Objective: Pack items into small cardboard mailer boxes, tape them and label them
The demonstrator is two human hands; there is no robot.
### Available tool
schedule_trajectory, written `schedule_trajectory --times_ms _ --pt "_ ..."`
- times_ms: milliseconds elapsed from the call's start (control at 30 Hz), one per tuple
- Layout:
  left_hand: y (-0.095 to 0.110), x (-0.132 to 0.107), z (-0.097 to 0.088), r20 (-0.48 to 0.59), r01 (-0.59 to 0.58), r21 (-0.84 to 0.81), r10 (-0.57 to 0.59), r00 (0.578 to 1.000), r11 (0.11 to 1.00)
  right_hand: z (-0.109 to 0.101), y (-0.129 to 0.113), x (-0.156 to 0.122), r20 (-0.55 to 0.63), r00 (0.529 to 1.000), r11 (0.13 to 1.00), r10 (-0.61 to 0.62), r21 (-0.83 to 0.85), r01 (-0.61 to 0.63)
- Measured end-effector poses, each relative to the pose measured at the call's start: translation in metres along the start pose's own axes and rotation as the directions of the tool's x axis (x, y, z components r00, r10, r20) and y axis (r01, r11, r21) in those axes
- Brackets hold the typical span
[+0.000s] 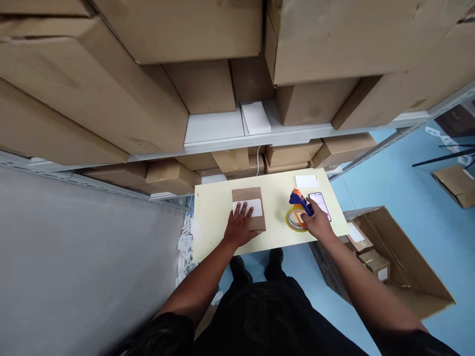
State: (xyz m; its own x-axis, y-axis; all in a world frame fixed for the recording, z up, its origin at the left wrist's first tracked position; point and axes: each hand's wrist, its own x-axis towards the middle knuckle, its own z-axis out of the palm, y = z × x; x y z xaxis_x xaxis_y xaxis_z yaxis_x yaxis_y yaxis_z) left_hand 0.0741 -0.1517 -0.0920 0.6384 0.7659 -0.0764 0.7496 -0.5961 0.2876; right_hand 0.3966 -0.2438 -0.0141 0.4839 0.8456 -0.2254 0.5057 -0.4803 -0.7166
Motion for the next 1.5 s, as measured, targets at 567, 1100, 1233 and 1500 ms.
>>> schedule_trajectory --times_ms 567,1100,1233,1500 --pt "-0.031 -0.157 0.008 -0.219 0.161 -0.190 -0.201 0.955 0.969 0.012 -0.360 0.136 0.078 0.817 0.733 -0.572 -0.398 0.551" --pt "-0.047 -0.189 -0.007 -0.065 0.285 -0.457 -0.352 0.934 0.842 0.039 -0.364 0.135 -0.094 0.797 0.790 -0.596 -0.245 0.562" --pt "-0.066 -0.135 -0.037 -0.080 0.257 -0.482 -0.334 0.939 0.837 0.043 -0.251 0.057 -0.155 0.862 0.866 -0.483 0.062 0.496" --pt "-0.098 0.042 -0.084 -0.016 0.205 -0.366 -0.226 0.974 0.908 0.153 -0.048 -0.094 0.654 0.702 0.801 0.283 0.242 -0.548"
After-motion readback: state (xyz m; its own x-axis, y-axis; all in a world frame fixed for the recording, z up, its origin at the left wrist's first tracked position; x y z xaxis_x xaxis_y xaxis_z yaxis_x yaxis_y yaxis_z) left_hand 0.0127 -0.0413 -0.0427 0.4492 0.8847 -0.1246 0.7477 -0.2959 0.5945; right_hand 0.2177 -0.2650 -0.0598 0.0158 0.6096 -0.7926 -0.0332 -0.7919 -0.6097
